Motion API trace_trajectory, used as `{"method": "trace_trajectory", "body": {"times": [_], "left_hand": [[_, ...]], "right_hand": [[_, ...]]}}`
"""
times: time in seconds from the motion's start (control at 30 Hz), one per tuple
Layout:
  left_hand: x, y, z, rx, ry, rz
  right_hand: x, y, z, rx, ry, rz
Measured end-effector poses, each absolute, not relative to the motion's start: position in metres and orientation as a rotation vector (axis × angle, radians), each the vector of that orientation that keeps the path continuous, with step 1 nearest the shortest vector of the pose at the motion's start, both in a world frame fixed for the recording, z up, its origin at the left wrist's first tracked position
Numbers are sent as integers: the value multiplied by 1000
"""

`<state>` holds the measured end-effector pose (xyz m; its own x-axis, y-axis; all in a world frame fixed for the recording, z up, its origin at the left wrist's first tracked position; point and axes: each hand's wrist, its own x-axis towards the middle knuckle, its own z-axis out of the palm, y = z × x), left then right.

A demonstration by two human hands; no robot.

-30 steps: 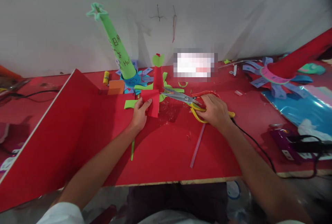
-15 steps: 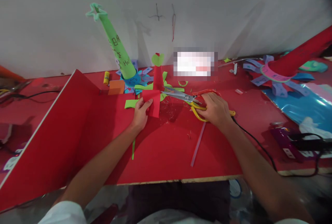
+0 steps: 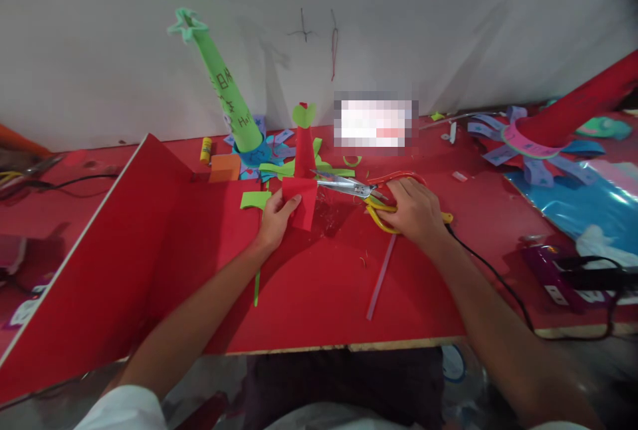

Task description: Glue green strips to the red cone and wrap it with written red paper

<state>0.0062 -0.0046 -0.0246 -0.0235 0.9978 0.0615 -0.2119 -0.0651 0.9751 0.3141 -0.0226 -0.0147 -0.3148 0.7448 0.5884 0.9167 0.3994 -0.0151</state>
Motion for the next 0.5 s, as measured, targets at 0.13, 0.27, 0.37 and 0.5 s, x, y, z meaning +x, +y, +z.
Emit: {"method": "trace_trajectory", "body": {"times": [0.13,0.27,0.37,0.5], "left_hand": [[6,-4,-26,1136,1042,1361],[6,-3,-25,1158,1072,1392],[6,-3,-23,1180,1085,1406],[5,-3,-23,1206,1104,1417]], "right_hand": [[314,-23,-14,-1413,-2155,-446],[315,-24,-13,-1404,-2143,-431],[315,-23,-12,-1410,-2146,-421],[315,-23,-12,-1407,-2147,-437]]}}
